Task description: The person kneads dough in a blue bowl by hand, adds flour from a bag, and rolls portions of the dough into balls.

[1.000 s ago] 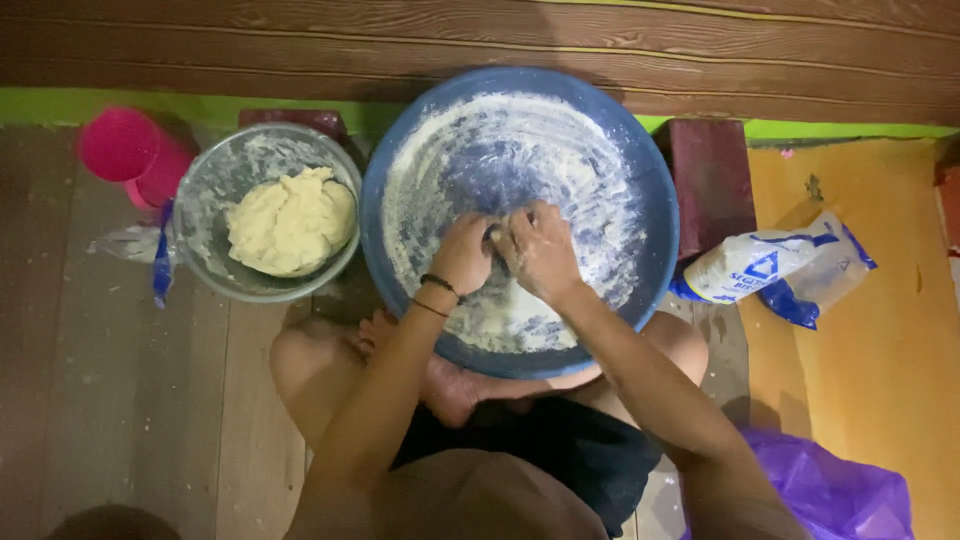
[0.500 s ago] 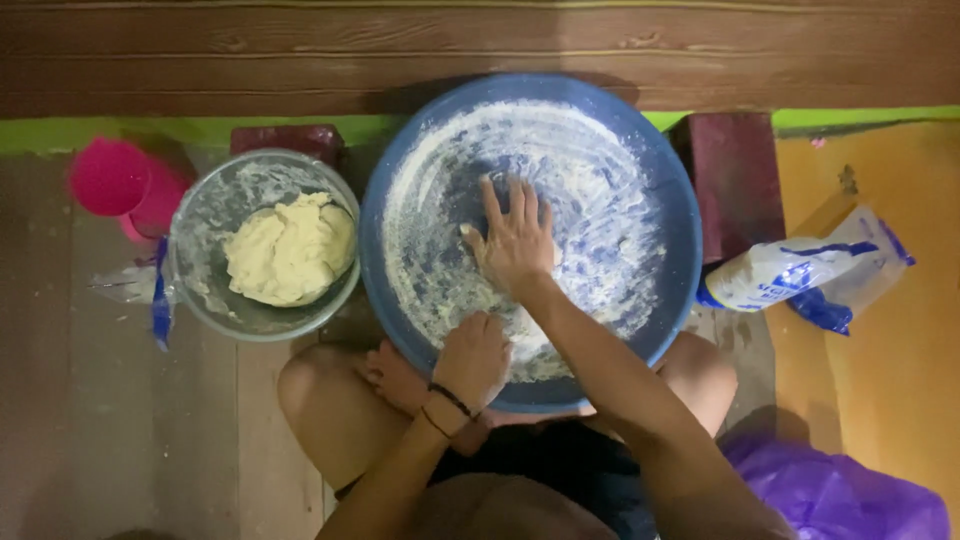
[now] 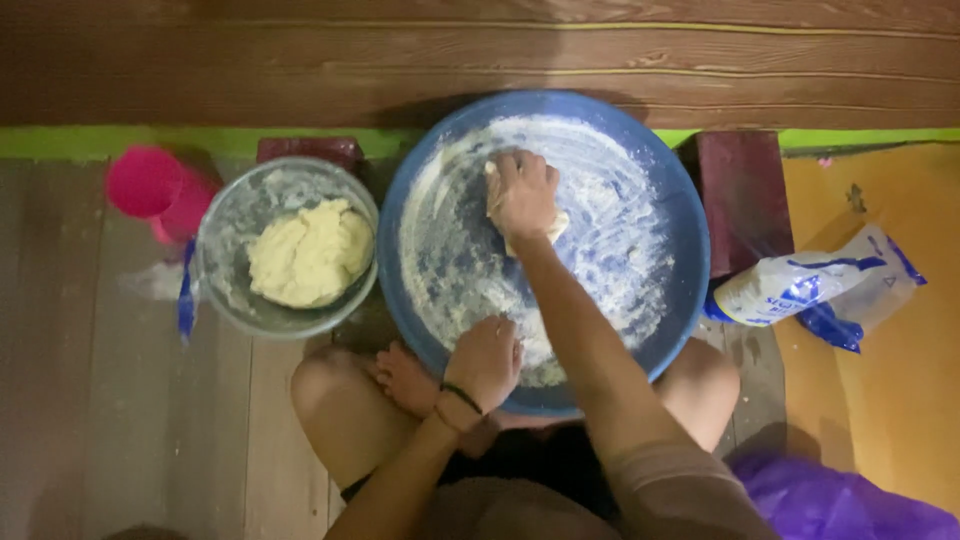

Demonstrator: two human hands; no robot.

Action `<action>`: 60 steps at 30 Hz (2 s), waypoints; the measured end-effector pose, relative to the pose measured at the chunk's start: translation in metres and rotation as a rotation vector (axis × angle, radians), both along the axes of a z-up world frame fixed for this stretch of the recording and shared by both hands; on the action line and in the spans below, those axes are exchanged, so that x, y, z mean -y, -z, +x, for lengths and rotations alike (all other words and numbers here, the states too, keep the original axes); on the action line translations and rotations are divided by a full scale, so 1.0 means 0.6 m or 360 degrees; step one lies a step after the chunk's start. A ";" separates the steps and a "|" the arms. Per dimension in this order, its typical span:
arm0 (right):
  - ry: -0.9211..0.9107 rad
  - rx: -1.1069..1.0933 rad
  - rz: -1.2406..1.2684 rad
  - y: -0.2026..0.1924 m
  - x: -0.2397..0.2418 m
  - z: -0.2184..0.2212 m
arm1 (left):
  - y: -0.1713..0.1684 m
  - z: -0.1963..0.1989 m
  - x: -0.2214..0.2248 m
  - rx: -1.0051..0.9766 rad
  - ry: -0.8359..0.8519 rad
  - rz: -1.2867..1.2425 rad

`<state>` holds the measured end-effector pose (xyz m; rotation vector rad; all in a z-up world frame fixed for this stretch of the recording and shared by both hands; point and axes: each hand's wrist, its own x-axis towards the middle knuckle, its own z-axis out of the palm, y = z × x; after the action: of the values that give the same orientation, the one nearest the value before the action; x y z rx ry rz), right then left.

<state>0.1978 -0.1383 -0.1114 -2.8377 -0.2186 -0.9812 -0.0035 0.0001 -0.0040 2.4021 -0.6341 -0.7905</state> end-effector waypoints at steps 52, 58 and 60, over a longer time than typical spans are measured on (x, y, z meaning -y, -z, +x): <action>-0.0148 0.0133 -0.0118 -0.013 0.069 0.020 | 0.050 -0.018 0.015 0.0028 -0.0073 0.0042; 0.0185 -0.0441 0.0089 0.006 0.061 0.002 | 0.016 -0.016 0.005 -0.0099 -0.0071 -0.0028; 0.0275 -0.0662 0.0177 0.011 0.070 -0.016 | 0.029 -0.021 0.004 -0.0188 -0.0177 -0.0147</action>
<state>0.1885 -0.1803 -0.1177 -2.9073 0.1226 -0.3900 -0.0162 -0.0026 -0.0212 2.2668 -0.4755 -0.8303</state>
